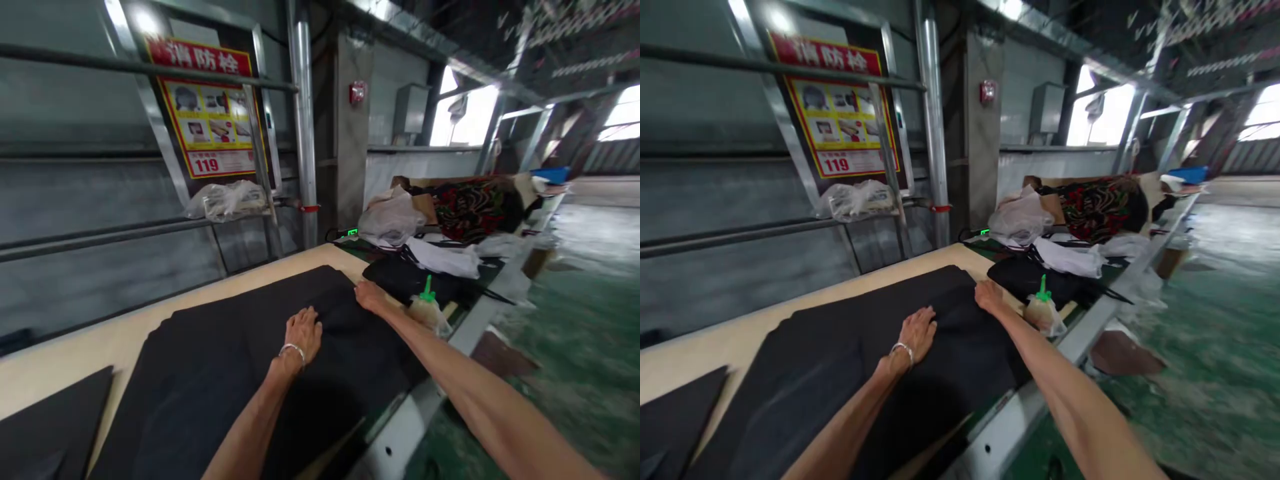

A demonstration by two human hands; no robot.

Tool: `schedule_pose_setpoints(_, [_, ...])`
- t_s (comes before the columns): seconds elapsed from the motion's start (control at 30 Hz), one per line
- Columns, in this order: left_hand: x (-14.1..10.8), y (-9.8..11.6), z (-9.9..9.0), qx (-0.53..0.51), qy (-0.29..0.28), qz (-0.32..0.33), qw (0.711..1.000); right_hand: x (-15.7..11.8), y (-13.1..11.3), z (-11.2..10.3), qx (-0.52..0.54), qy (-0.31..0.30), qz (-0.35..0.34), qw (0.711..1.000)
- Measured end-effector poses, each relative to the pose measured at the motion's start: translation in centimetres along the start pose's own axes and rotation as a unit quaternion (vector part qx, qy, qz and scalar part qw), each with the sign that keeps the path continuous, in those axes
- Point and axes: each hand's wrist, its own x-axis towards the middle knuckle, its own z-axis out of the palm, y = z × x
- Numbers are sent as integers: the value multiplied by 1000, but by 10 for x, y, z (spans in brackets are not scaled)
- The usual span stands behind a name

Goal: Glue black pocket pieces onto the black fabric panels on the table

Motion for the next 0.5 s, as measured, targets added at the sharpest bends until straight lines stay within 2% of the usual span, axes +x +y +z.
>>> schedule_pose_setpoints(0.13, [-2,1,-2,-12,9,-16,1000,5,11,-7,-18,-24,29,999])
schedule_pose_setpoints(0.3, [-1,0,0,-9,16,-9,1000,10,10,-19,-19,-49,53,997])
schedule_pose_setpoints(0.5, [0,0,1,-20,31,-23,999,8,7,-37,-10,-37,49,998])
